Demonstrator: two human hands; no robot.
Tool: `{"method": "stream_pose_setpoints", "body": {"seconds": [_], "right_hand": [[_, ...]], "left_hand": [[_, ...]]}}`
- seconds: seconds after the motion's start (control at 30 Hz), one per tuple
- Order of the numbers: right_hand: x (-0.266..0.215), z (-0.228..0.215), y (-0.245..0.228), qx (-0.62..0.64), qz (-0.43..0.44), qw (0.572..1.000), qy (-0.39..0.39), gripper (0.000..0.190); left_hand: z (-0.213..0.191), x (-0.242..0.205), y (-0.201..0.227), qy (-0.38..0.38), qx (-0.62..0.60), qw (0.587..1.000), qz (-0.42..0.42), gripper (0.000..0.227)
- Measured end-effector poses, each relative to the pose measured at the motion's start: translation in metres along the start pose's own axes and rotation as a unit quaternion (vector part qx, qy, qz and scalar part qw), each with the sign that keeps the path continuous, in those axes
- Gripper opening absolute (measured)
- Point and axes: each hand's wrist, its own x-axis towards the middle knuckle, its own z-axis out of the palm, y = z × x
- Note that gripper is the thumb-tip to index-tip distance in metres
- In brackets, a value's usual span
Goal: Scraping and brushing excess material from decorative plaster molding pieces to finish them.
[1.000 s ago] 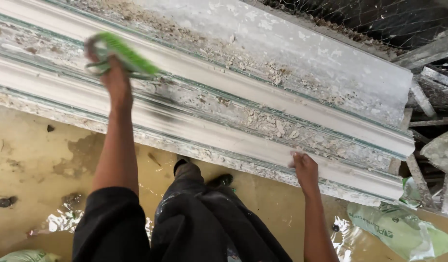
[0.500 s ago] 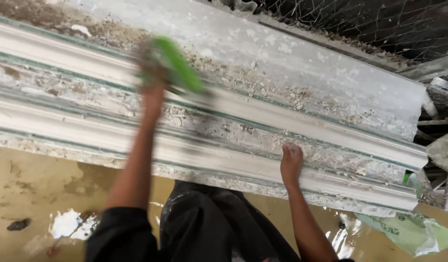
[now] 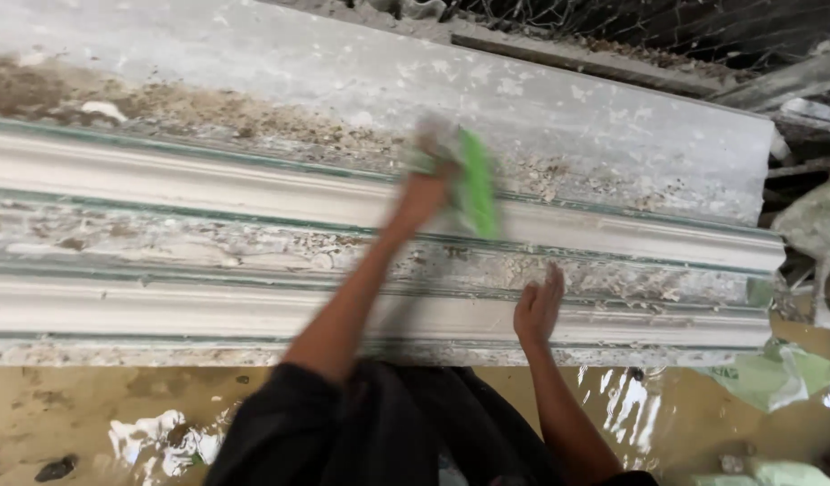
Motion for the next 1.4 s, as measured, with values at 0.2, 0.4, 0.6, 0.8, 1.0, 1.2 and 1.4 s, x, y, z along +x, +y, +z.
{"method": "stream_pose_setpoints", "body": {"seconds": [0.2,0.4,0.6,0.8,1.0,1.2,1.4], "right_hand": [[0.007,-0.005,-0.02,-0.036,0.003,0.999,-0.006,0.054],[0.011,-0.012,-0.03,-0.052,0.009,0.998,-0.039,0.053],[0.014,-0.026,0.019,0.01,0.006,0.999,-0.039,0.055],[0.033,-0.08,0.106,0.142,0.152,0.978,0.005,0.056],[0.089,-0.079,0.231,0.083,0.091,0.992,0.031,0.03],[0.184,-0.076,0.274,0.384,0.029,0.922,-0.034,0.011],[0.239,-0.083,0.307,0.243,-0.027,0.969,-0.012,0.015]], "left_hand": [[-0.19,0.021,0.095,0.223,0.489,0.81,0.233,0.047],[0.028,0.049,-0.122,0.077,0.567,0.817,0.077,0.059],[0.111,0.086,-0.009,-0.215,0.338,0.915,-0.041,0.053],[-0.109,0.137,0.047,0.073,0.631,0.747,0.198,0.021],[0.111,0.057,-0.085,0.125,0.67,0.731,-0.045,0.102],[0.33,0.047,-0.099,0.013,0.336,0.941,-0.038,0.059],[0.121,0.034,-0.058,0.21,0.312,0.925,0.061,0.042]]}}
